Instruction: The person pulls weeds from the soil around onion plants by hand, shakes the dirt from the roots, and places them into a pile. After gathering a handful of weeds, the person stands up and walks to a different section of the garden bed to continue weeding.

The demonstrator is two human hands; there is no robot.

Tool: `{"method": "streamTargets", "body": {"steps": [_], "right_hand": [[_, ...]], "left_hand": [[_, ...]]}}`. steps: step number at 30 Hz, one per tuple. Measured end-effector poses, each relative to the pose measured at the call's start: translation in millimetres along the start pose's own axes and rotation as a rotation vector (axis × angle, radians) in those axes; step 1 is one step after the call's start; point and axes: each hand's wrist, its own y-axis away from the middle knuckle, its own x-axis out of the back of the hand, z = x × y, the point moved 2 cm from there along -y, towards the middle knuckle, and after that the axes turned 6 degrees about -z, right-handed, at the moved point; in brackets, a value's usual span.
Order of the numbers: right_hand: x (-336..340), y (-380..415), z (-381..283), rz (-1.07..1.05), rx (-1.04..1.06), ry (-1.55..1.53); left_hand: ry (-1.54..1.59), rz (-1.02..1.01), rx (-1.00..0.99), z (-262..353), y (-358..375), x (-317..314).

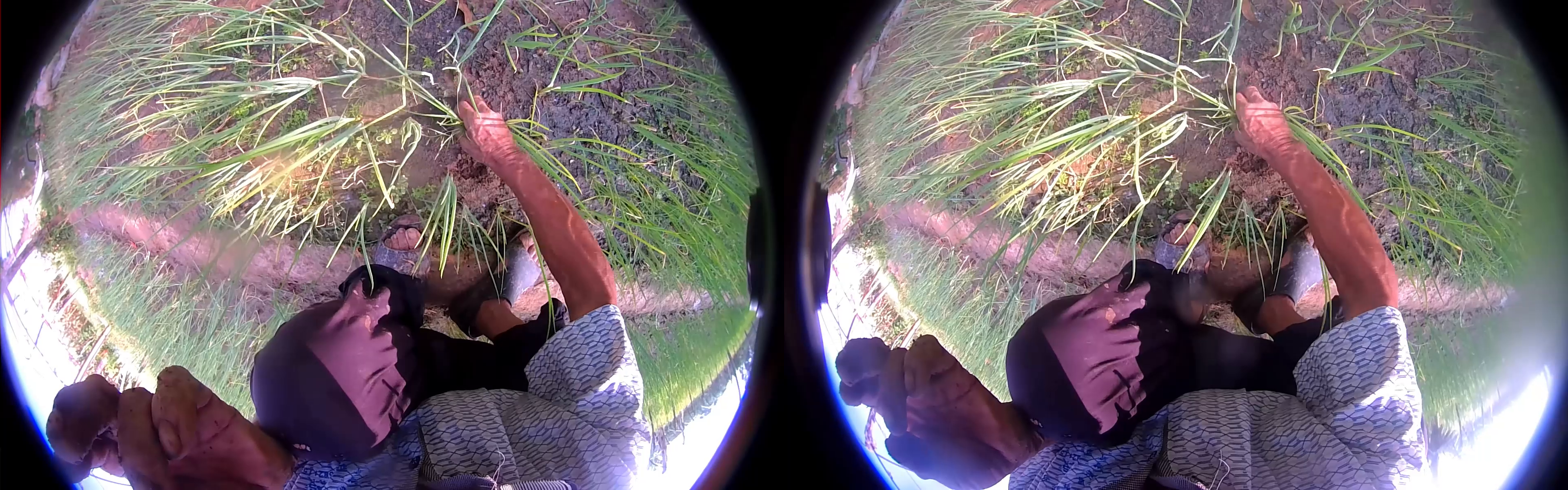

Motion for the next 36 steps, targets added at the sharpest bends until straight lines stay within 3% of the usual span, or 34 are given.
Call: {"method": "streamTargets", "body": {"steps": [6,7,12,15,18,27,31,34,36], "right_hand": [[29.9,-4.9,-13.9,0.025,-0.02,-0.018],[31.6,-8.6,-19.9,0.146,0.009,-0.037],[31.9,-24.3,-25.9,0.02,0.009,0.023],[20.6,-21.7,-15.0,0.023,0.019,0.082],[24.4,-12.8,-12.2,0.157,0.021,0.061],[28.5,-30.4,-5.2,0.068,-0.036,0.086],[36.1,1.1,-18.5,-0.052,0.073,-0.048],[8.2,37.4,-41.5,-0.191,0.325,0.13],[9.2,42.0,-44.6,-0.248,0.268,0.128]], "left_hand": [[-0.053,0.011,-0.005,-1.0,-0.1,-2.0],[-0.048,0.019,-0.014,-1.1,0.3,-1.8],[0.009,0.159,-0.066,-2.5,0.6,-3.7],[-0.058,0.132,-0.091,-2.7,2.9,-1.6],[-0.025,0.047,-0.055,-0.2,6.1,1.2],[-0.111,-0.02,0.029,3.6,6.8,4.6],[-0.079,0.037,-0.009,3.0,9.8,1.4],[-0.042,0.059,-0.023,0.9,8.8,-1.1],[-0.091,0.044,0.002,1.1,6.9,-1.8]]}}
